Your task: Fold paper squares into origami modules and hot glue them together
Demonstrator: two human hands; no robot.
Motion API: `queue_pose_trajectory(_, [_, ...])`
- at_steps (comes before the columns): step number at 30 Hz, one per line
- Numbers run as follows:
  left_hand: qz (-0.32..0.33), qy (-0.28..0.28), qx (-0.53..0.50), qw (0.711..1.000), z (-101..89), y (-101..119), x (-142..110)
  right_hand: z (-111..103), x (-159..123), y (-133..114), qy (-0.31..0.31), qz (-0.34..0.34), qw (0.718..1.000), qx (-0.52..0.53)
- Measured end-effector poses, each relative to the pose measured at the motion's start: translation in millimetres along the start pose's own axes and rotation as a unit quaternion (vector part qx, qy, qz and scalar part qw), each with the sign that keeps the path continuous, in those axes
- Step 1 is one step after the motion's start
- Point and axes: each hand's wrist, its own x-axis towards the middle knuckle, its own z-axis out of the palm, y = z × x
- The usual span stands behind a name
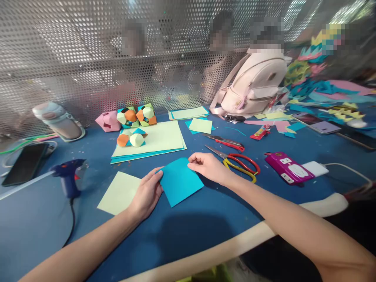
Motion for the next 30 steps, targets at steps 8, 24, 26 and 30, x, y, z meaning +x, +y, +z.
queue_pose_trajectory(8, [0.025,-0.011,0.134,0.991,-2.4,-1,-1,3,-7,-3,0.023,-0.048,0.998,-0.046])
queue_pose_trajectory(24, [0.107,0.005,0.544,0.833,-5.4,11,-1,5,-12,2,0.056,-0.054,0.993,-0.084])
queue_pose_trajectory(26, [0.098,-0.011,0.548,0.831,-6.2,13,1,6,-15,4,0.053,-0.074,0.989,-0.12])
queue_pose_trajectory(30, [0.112,-0.044,0.561,0.819,-11.0,18,6,10,-20,10,0.052,-0.236,0.951,-0.195])
